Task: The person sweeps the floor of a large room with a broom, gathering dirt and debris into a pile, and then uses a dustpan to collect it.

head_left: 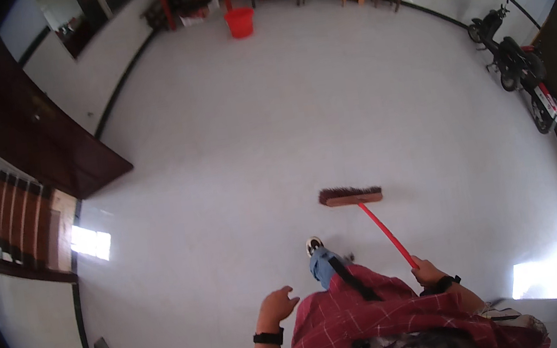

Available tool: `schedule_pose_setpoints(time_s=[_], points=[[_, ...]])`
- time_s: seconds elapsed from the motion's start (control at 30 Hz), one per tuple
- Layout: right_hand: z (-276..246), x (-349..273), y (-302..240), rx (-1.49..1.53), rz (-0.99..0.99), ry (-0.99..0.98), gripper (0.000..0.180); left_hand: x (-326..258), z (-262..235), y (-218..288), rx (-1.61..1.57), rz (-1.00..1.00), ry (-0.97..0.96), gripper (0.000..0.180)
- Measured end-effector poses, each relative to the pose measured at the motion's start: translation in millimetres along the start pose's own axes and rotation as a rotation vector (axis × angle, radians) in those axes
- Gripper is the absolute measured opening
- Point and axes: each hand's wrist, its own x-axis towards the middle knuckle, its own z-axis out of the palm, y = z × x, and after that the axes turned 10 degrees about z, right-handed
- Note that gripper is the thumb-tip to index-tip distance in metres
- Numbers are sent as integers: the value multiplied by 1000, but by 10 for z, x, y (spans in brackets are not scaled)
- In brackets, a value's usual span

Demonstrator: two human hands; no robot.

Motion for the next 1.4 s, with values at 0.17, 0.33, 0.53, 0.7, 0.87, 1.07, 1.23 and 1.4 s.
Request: schedule_pose_setpoints(time_s=[0.17,0.33,0.53,0.7,0.87,1.07,1.23,1.4], points=[[-15,871,-405,9,-23,77,22,379,-635,-164,44,-85,100,42],[-152,1661,-1219,12,16,18,36,688,-1481,-367,122,-202,123,45],[-322,2136,-2029,29,-63,-40,40,1282,-2532,-356,75,-252,308,43],[-403,2514,-2457,-93,-146,-22,42,1953,-2801,-527,34,-177,151,45],[-182,2923,-2738,-215,-127,42,40,2625,-3121,-1022,114,-43,37,46],[-92,3903,-2452,-221,-49,-37,50,3439,-4200,-953,118,-24,162,43],[-423,4008,-3318,-237,-69,-104,51,3541,-4699,-938,122,-105,274,40],[-970,4480,-4297,-302,-261,-178,52,3623,-4719,-944,42,-240,248,39]])
